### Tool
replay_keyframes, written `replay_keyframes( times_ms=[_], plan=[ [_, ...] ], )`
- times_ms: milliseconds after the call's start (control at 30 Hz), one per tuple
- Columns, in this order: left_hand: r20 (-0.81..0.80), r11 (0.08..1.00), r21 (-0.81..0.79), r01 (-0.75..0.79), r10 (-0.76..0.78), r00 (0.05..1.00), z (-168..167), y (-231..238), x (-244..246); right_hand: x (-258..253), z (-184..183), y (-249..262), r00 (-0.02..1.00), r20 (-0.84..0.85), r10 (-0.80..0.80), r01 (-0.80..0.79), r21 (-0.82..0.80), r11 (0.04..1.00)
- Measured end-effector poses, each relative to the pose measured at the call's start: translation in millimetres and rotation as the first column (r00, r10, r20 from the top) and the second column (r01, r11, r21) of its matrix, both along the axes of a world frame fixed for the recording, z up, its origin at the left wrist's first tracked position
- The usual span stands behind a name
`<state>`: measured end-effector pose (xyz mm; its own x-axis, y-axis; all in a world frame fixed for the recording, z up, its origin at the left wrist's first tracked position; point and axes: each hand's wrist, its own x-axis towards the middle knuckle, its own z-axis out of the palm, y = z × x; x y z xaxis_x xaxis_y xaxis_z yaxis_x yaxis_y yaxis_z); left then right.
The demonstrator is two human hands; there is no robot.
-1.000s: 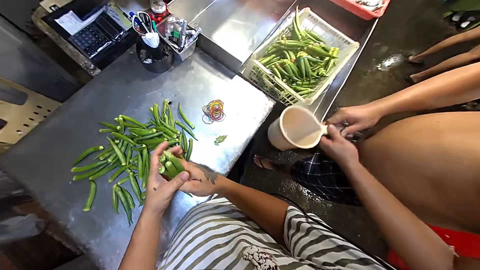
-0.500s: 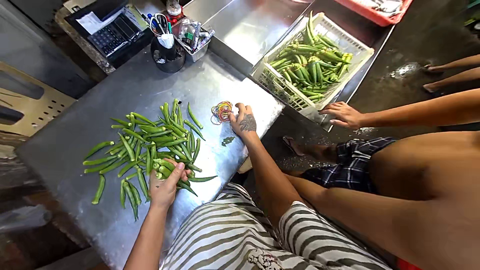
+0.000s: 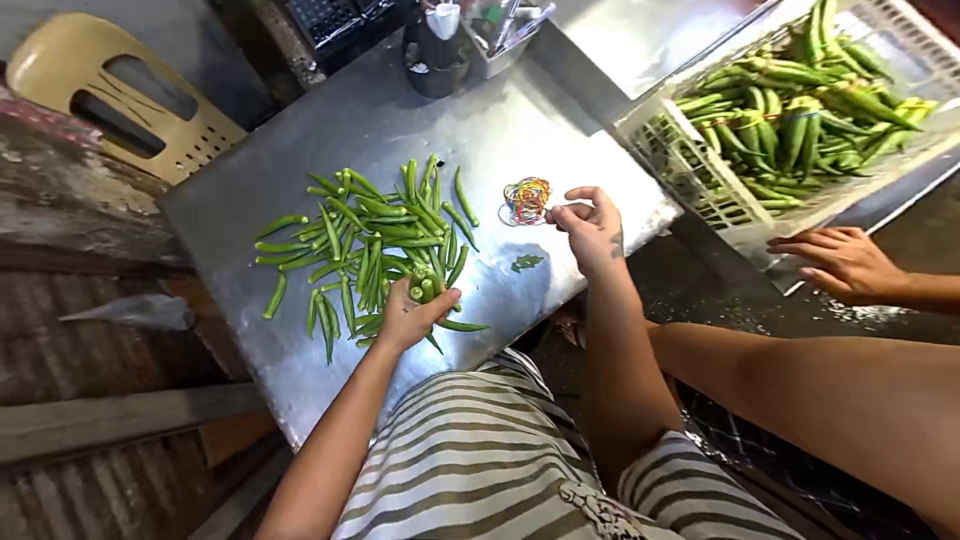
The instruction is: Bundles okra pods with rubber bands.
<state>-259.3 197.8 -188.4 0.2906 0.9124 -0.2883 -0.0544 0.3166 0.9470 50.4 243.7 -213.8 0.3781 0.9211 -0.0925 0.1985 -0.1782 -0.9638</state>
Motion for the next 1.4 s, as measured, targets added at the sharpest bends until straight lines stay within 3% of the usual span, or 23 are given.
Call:
replay_keyframes(
  times_ms=[133, 200, 267, 367, 433, 500, 633, 733, 767, 833, 867, 900, 967, 1000, 1067, 1133, 1200, 1233, 1300, 1400],
  plan=[
    [-0.059, 1.0, 0.003, 0.018, -0.018, 0.998, -4, 2, 0, -10, 12, -23, 0.918, -0.395, -0.04, 0.068, 0.058, 0.996],
    [-0.088, 1.0, 0.004, 0.024, -0.023, 0.996, -7, 2, -1, -10, 20, -32, 0.802, -0.595, 0.054, 0.027, 0.126, 0.992],
    [-0.117, 1.0, 0.006, 0.025, -0.024, 0.993, -9, 2, -3, -14, 27, -38, 0.744, -0.647, 0.168, -0.039, 0.209, 0.977],
    [-0.172, 0.998, 0.032, 0.054, -0.048, 0.984, -11, 1, -3, -33, 29, -44, 0.796, -0.541, 0.271, -0.142, 0.268, 0.953],
    [-0.225, 0.994, 0.068, 0.083, -0.065, 0.972, -11, 0, -1, -47, 29, -46, 0.855, -0.365, 0.368, -0.294, 0.243, 0.924],
    [-0.328, 0.989, 0.097, 0.112, -0.074, 0.942, -8, 1, 1, -60, 33, -42, 0.832, -0.13, 0.539, -0.508, 0.211, 0.835],
    [-0.61, 0.97, 0.068, 0.235, -0.146, 0.779, 7, 1, 4, -96, 51, -30, 0.611, 0.287, 0.737, -0.791, 0.219, 0.571],
    [-0.762, 0.936, -0.071, 0.346, -0.274, 0.586, 27, 3, 11, -118, 61, -26, 0.426, 0.349, 0.835, -0.888, -0.016, 0.459],
    [-0.76, 0.928, -0.074, 0.365, -0.289, 0.582, 29, 2, 9, -119, 62, -24, 0.385, 0.295, 0.875, -0.896, -0.107, 0.431],
    [-0.594, 0.955, -0.004, 0.297, -0.241, 0.767, 24, -1, -1, -107, 64, -21, 0.358, 0.159, 0.92, -0.895, -0.222, 0.387],
    [-0.376, 0.978, 0.016, 0.207, -0.186, 0.908, 19, -5, -6, -96, 61, -23, 0.358, 0.074, 0.931, -0.912, -0.189, 0.365],
    [-0.077, 0.994, -0.019, 0.11, -0.111, 0.991, 15, -11, -9, -83, 57, -27, 0.353, -0.034, 0.935, -0.935, -0.048, 0.352],
    [0.405, 0.992, -0.117, 0.047, 0.005, 0.914, 8, -18, -8, -70, 50, -41, 0.259, -0.301, 0.918, -0.832, 0.412, 0.37],
    [0.541, 0.992, -0.113, 0.057, 0.014, 0.841, 6, -20, -5, -74, 47, -48, 0.2, -0.437, 0.877, -0.687, 0.576, 0.443],
    [0.628, 0.998, -0.036, 0.053, -0.019, 0.778, 9, -22, 7, -95, 43, -61, 0.189, -0.681, 0.707, -0.379, 0.614, 0.693],
    [0.484, 0.995, 0.104, -0.009, -0.043, 0.874, 20, -17, 18, -108, 40, -64, 0.254, -0.736, 0.627, -0.314, 0.551, 0.773],
    [0.065, 0.959, 0.283, 0.016, -0.036, 0.997, 34, -8, 22, -114, 44, -64, 0.395, -0.639, 0.66, -0.376, 0.543, 0.751],
    [-0.208, 0.931, 0.346, 0.114, -0.043, 0.977, 40, -4, 20, -115, 48, -64, 0.481, -0.539, 0.691, -0.411, 0.557, 0.721],
    [-0.66, 0.867, 0.337, 0.366, -0.06, 0.749, 53, 1, 17, -115, 57, -64, 0.662, -0.283, 0.694, -0.465, 0.571, 0.677],
    [-0.916, 0.803, 0.203, 0.56, -0.047, 0.399, 70, -1, 27, -111, 63, -63, 0.76, 0.013, 0.65, -0.544, 0.56, 0.625]
  ],
)
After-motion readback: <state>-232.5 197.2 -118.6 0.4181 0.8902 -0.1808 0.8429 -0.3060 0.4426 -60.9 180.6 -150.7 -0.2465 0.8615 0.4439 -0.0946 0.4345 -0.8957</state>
